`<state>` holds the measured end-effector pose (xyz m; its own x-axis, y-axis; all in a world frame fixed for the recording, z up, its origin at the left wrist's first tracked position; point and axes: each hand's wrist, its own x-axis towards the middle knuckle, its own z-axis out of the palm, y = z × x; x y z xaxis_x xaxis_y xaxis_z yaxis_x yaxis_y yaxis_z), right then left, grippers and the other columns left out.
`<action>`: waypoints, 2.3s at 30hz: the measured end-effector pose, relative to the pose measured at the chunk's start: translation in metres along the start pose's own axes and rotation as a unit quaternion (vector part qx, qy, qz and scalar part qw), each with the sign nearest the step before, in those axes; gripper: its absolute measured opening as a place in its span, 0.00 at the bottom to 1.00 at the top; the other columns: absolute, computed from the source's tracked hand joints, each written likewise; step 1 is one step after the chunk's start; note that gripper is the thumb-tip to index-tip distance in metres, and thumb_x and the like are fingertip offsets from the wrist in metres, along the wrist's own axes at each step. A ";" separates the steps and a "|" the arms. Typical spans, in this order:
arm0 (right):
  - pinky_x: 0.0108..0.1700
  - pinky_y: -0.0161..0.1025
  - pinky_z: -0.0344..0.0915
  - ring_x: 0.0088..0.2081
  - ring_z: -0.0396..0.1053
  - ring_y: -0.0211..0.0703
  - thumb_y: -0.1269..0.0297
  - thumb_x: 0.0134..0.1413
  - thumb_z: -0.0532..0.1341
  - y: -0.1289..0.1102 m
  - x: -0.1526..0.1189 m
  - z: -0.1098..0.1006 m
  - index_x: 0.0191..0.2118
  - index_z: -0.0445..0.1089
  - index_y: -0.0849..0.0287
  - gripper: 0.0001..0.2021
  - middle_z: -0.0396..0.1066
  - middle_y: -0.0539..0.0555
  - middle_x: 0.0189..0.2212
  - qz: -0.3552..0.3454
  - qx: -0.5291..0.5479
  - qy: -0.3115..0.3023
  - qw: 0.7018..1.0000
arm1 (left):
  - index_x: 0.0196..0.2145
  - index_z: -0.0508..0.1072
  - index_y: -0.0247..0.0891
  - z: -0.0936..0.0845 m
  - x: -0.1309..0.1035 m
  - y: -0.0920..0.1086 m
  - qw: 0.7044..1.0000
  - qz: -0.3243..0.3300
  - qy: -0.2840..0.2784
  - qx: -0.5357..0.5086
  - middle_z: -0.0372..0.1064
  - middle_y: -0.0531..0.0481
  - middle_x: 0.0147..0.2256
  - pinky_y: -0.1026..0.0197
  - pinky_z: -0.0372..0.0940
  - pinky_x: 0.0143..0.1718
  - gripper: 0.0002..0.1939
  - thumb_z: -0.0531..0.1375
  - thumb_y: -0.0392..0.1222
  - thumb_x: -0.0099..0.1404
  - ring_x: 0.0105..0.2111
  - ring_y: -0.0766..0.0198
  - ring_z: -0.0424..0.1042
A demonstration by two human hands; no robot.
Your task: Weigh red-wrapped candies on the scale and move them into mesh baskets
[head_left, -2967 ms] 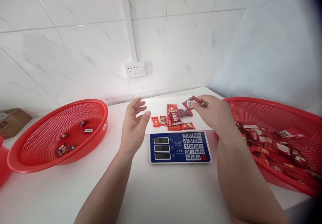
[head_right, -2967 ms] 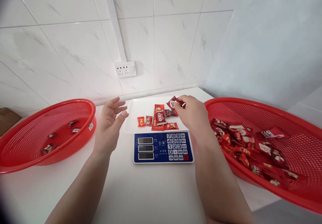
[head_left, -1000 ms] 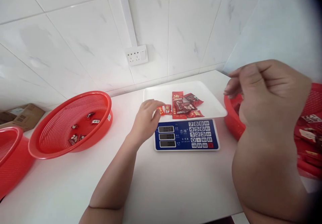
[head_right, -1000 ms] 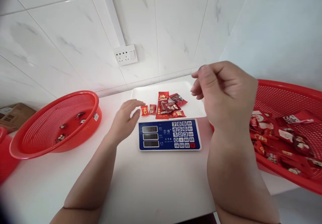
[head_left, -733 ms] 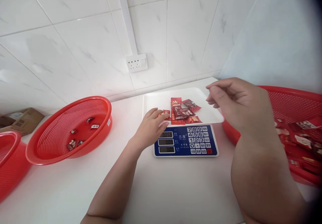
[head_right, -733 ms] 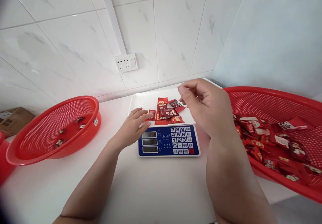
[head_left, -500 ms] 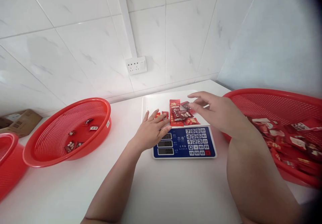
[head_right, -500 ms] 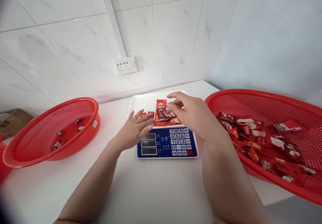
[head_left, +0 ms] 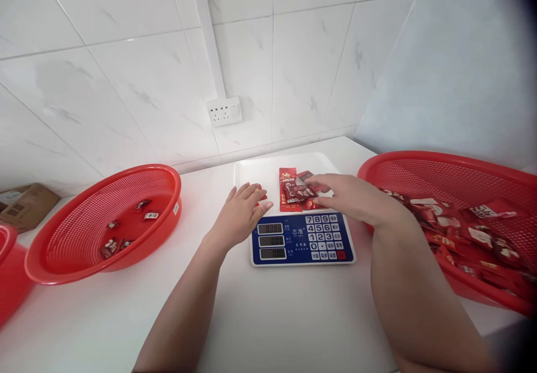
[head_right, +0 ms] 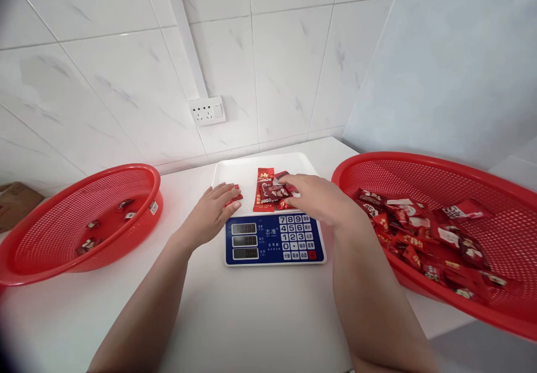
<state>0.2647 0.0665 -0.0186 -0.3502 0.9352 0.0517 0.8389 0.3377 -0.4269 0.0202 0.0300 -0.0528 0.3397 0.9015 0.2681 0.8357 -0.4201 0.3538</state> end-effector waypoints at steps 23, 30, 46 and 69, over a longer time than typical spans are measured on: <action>0.45 0.42 0.66 0.48 0.68 0.49 0.63 0.54 0.56 -0.010 0.021 0.030 0.51 0.70 0.51 0.18 0.68 0.54 0.50 -0.084 -0.006 -0.020 0.996 | 0.59 0.60 0.41 0.009 -0.003 0.016 0.995 0.057 -0.063 0.048 0.54 0.48 0.62 0.44 0.44 0.64 0.30 0.43 0.61 0.67 0.65 0.50 0.44; 0.45 0.43 0.65 0.51 0.67 0.49 0.62 0.54 0.56 -0.014 0.024 0.037 0.47 0.70 0.50 0.15 0.69 0.51 0.52 -0.090 -0.021 -0.009 0.996 | 0.60 0.58 0.42 0.013 -0.002 0.017 0.993 0.064 -0.066 0.076 0.55 0.45 0.62 0.43 0.41 0.64 0.33 0.41 0.63 0.66 0.64 0.51 0.47; 0.45 0.46 0.66 0.53 0.65 0.54 0.55 0.57 0.52 0.011 0.023 0.016 0.55 0.66 0.52 0.21 0.63 0.54 0.58 0.070 -0.051 0.057 0.995 | 0.58 0.61 0.37 -0.002 -0.001 0.003 0.994 -0.083 0.015 0.065 0.65 0.42 0.55 0.51 0.58 0.53 0.23 0.40 0.45 0.71 0.55 0.54 0.62; 0.60 0.56 0.53 0.63 0.49 0.58 0.48 0.50 0.59 0.004 0.023 0.030 0.63 0.55 0.50 0.34 0.57 0.55 0.62 -0.061 -0.009 -0.010 0.998 | 0.57 0.60 0.39 0.009 0.001 0.001 0.991 -0.125 0.035 0.036 0.54 0.41 0.62 0.39 0.44 0.61 0.24 0.50 0.50 0.67 0.64 0.46 0.45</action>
<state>0.2471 0.0858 -0.0465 -0.4586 0.8846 0.0848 0.7966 0.4515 -0.4020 0.0252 0.0309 -0.0602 0.0901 0.9657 0.2433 0.9190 -0.1748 0.3533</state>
